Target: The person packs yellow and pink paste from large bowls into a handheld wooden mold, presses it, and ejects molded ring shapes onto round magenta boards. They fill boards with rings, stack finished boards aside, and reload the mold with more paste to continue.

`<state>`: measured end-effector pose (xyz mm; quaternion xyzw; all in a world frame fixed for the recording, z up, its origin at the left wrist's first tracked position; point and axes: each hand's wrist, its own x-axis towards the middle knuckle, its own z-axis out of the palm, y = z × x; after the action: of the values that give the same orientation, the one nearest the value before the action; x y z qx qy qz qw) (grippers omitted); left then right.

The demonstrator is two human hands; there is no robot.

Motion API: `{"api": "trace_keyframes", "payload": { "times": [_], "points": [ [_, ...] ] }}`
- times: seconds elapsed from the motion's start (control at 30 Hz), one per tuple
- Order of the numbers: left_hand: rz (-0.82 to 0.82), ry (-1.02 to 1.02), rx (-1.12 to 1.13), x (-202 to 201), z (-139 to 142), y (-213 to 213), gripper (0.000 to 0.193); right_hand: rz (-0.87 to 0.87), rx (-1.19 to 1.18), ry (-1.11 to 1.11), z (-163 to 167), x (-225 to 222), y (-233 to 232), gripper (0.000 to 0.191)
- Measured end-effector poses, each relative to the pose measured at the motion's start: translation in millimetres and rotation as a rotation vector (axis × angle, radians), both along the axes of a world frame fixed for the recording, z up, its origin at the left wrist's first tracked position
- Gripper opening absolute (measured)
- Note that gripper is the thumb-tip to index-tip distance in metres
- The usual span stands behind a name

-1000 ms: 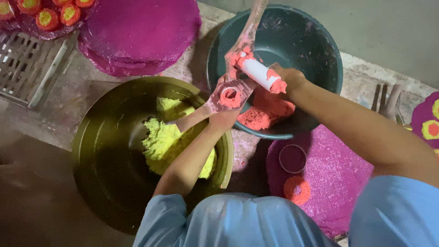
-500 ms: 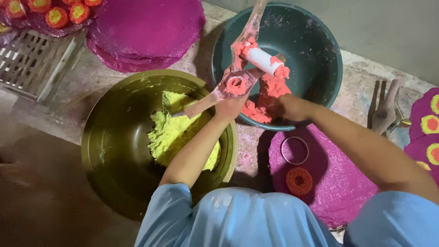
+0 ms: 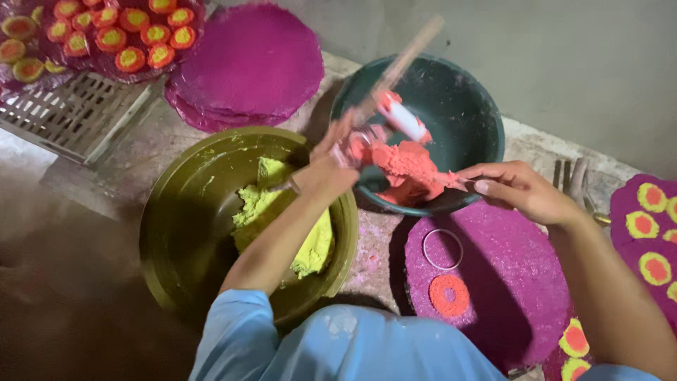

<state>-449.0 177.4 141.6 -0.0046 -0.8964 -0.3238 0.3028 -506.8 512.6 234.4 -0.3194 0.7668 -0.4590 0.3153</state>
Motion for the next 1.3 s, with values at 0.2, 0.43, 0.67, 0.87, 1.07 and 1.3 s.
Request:
{"api": "trace_keyframes", "payload": {
  "times": [0.2, 0.43, 0.67, 0.87, 1.07, 1.3],
  "points": [
    [-0.265, -0.409, -0.108, 54.8, 40.3, 15.0, 0.074, 0.019, 0.583, 0.815, 68.4, 18.0, -33.6, 0.019],
    [-0.359, -0.011, -0.213, 42.9, -19.3, 44.8, 0.044, 0.319, 0.553, 1.434, 44.2, 89.7, -109.3, 0.013],
    [-0.108, -0.465, -0.005, 37.2, -23.4, -6.9, 0.047, 0.084, 0.667, 1.453, 83.5, 84.2, -47.5, 0.016],
    [-0.353, 0.066, -0.569, 18.3, -34.5, 15.8, 0.042, 0.239, 0.601, 1.475, 83.3, 74.4, -74.1, 0.022],
    [-0.4, -0.115, -0.309, 40.1, -22.5, 34.1, 0.059, 0.444, 0.614, 1.439, 84.0, 99.1, -114.1, 0.023],
    [-0.419, -0.587, 0.02, 47.5, 20.1, 2.5, 0.063, 0.312, 0.796, 1.51, 106.9, 97.7, -95.4, 0.019]
  ]
}}
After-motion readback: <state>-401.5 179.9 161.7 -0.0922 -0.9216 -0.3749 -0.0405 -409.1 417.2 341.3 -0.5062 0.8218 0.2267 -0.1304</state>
